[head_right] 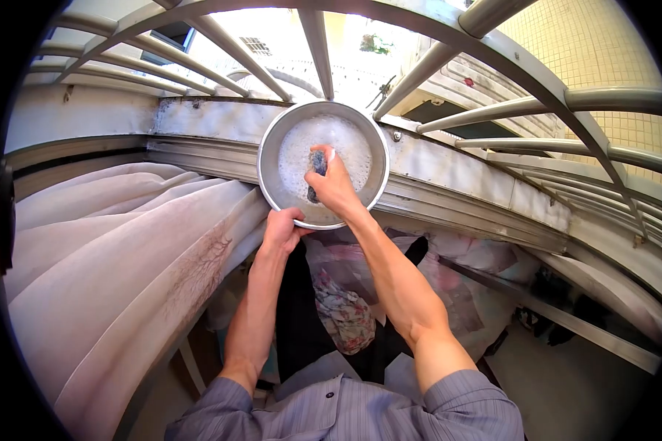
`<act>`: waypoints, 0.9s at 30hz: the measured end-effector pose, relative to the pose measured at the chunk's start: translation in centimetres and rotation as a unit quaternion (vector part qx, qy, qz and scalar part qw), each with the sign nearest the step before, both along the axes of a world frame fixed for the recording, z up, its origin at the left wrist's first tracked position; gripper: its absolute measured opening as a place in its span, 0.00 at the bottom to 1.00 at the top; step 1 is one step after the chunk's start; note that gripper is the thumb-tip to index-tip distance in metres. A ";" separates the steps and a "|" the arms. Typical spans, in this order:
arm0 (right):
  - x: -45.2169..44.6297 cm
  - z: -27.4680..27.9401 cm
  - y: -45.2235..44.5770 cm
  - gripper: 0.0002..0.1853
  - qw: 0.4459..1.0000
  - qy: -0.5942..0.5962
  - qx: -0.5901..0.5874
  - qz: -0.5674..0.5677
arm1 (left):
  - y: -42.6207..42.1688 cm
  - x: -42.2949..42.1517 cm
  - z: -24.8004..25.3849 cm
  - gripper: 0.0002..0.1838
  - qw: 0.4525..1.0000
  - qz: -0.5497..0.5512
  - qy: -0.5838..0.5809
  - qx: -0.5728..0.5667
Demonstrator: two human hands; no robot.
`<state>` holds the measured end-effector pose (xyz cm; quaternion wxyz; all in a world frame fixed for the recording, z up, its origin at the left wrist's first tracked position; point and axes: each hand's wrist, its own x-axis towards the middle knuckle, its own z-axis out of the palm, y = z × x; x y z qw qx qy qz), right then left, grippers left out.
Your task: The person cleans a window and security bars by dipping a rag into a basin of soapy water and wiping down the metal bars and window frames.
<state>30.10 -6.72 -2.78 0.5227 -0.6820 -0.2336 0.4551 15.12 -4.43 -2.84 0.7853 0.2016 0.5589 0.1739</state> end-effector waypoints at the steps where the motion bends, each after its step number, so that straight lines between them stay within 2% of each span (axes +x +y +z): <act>1: 0.2 0.8 -0.3 0.26 0.999 -0.030 0.001 0.021 | -0.1 0.0 0.1 0.25 1.000 0.000 0.006 -0.005; 2: 0.5 1.5 -0.4 0.26 0.997 -0.060 0.001 0.040 | -0.1 0.0 0.1 0.25 1.000 -0.001 0.011 -0.011; 3: 1.1 3.2 -0.4 0.28 0.995 0.074 -0.033 0.052 | -0.1 -0.1 -0.2 0.25 1.000 -0.003 0.019 -0.007; 4: 0.7 2.7 -0.6 0.28 0.995 0.073 -0.034 0.050 | -0.4 -0.4 -0.3 0.25 1.000 -0.005 0.019 -0.007; 6: 0.6 1.8 -0.6 0.30 0.988 -0.145 -0.034 0.048 | -0.1 -0.1 -0.4 0.25 0.999 -0.003 0.024 -0.035; 7: 1.1 4.6 -0.6 0.30 0.997 -0.058 -0.050 0.025 | -0.3 0.0 -0.4 0.24 1.000 -0.005 0.002 -0.007; 11: 1.9 2.1 -1.5 0.27 0.988 -0.155 -0.006 0.024 | -0.1 0.4 -0.6 0.25 1.000 -0.010 0.016 -0.016; 12: 2.0 3.0 -1.6 0.27 0.987 -0.158 -0.004 0.019 | -0.3 0.2 -0.2 0.26 1.000 -0.013 0.022 -0.012; 14: 2.9 5.3 -2.3 0.25 0.993 -0.113 0.020 0.025 | -1.2 -0.1 0.1 0.26 0.999 -0.023 0.021 -0.008; 15: 2.9 4.5 -2.4 0.22 0.997 -0.047 0.048 0.030 | -1.5 -0.5 -0.2 0.26 0.999 -0.012 0.007 -0.033; 17: 3.6 7.1 -2.9 0.20 0.982 0.177 0.073 0.007 | -2.1 -0.7 -0.4 0.26 0.999 -0.007 -0.014 -0.052; 18: 4.1 7.7 -3.2 0.19 0.949 0.300 0.096 -0.009 | -2.6 -1.0 0.0 0.27 0.999 -0.011 -0.017 -0.051; 20: 5.1 7.5 -3.7 0.18 0.971 0.231 0.050 0.035 | -3.7 -0.6 2.4 0.26 0.998 -0.011 0.016 -0.053; 22: 5.2 10.2 -5.1 0.14 0.943 0.326 0.063 0.008 | -4.8 -0.9 3.3 0.24 0.999 -0.023 0.015 -0.033; 24: 5.6 11.7 -6.5 0.14 0.920 0.378 0.104 -0.027 | -5.7 -1.4 3.6 0.24 0.999 -0.038 0.017 -0.027; 27: 5.9 12.2 -8.4 0.20 0.894 0.411 0.170 -0.056 | -6.6 -0.8 5.8 0.28 0.998 -0.052 -0.031 -0.023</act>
